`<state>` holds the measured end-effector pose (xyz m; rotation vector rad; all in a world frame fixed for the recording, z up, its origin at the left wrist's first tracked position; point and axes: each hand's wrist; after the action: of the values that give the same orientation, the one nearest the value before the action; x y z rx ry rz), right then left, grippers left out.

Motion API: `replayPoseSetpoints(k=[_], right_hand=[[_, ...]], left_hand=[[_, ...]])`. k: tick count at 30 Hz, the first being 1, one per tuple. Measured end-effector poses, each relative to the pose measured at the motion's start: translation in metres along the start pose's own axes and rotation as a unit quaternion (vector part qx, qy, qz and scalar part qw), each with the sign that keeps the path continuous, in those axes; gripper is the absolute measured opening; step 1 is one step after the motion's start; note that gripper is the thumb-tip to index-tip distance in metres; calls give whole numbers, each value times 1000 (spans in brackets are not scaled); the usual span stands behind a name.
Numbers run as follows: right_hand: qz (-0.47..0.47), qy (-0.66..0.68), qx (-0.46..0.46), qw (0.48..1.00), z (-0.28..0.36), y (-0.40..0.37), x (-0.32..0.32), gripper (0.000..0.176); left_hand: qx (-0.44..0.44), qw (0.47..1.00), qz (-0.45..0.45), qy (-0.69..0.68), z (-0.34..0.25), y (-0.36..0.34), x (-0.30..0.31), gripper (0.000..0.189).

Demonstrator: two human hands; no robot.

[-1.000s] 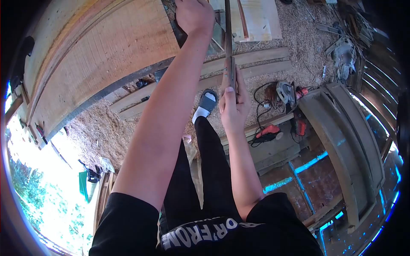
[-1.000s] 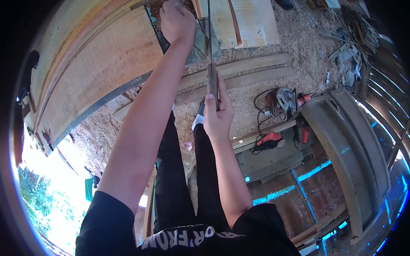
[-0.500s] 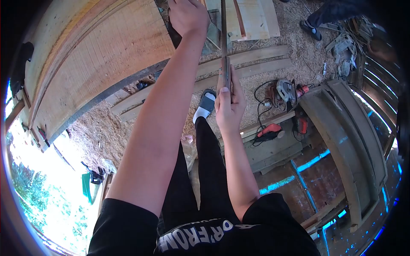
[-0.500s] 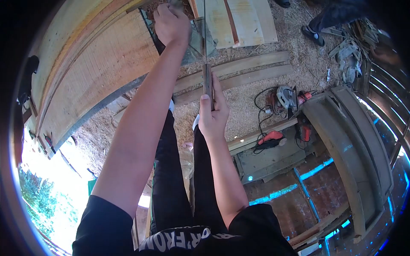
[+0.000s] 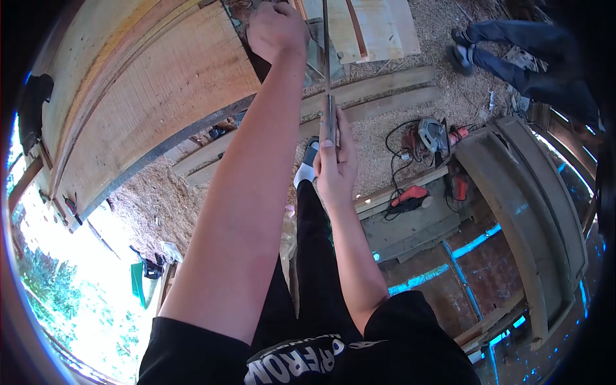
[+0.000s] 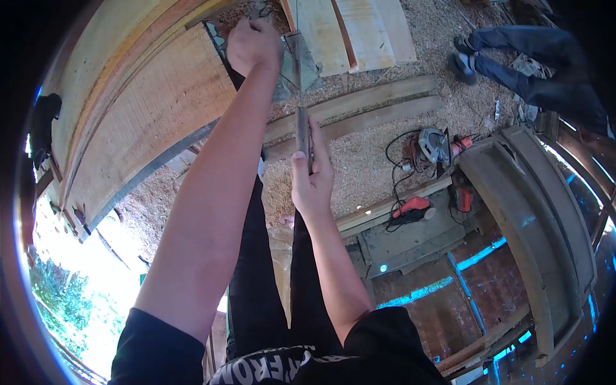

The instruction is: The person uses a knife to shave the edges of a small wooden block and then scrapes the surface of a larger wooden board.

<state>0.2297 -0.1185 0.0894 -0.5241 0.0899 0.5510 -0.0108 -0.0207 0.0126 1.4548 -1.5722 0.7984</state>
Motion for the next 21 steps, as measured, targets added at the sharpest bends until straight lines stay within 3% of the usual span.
replayPoseSetpoints(k=[1, 3, 7, 9, 10, 12, 13, 14, 16, 19, 21], right_hand=[[-1, 1, -2, 1000, 8, -1, -2, 59], [0, -22, -120, 993, 22, -8, -7, 60], [-4, -3, -15, 1000, 4, -36, 12, 59], [6, -35, -144, 989, 19, -47, 16, 58], [3, -30, -138, 990, 18, -37, 12, 58], [2, -76, -18, 997, 8, -2, -3, 58], [-23, 70, -16, 997, 18, 17, -18, 59], [-24, 71, -16, 997, 14, 15, -14, 59], [-12, -84, -18, 996, -4, 5, 0, 59], [4, -110, -36, 993, -8, -57, 20, 58], [8, -106, -61, 992, 6, -50, 22, 58]], left_hand=[[-1, 1000, 1, 2, 0, 1, -2, 32], [10, 999, 4, 43, -1, 3, -4, 37], [3, 999, 4, 52, -7, 0, -2, 40], [-26, 997, -47, 57, -6, -1, -3, 37], [-33, 997, -49, 54, -7, -1, -3, 37], [-24, 995, -57, 74, -6, -2, -3, 36], [-25, 995, -53, 82, -7, -2, -2, 37], [-27, 995, -53, 82, -7, -2, 0, 37], [36, 997, -1, 73, -16, -3, 7, 41], [42, 994, 18, 95, -15, -1, 6, 41], [33, 994, 30, 102, -14, 1, 7, 41]])
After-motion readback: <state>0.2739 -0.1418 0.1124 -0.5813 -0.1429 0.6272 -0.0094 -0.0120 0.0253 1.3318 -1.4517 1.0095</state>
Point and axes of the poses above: each hand's wrist, its own y-axis towards the middle knuckle, its own x-axis out of the back of the hand, z = x × y, and after that the axes turned 5 degrees about y, right-handed
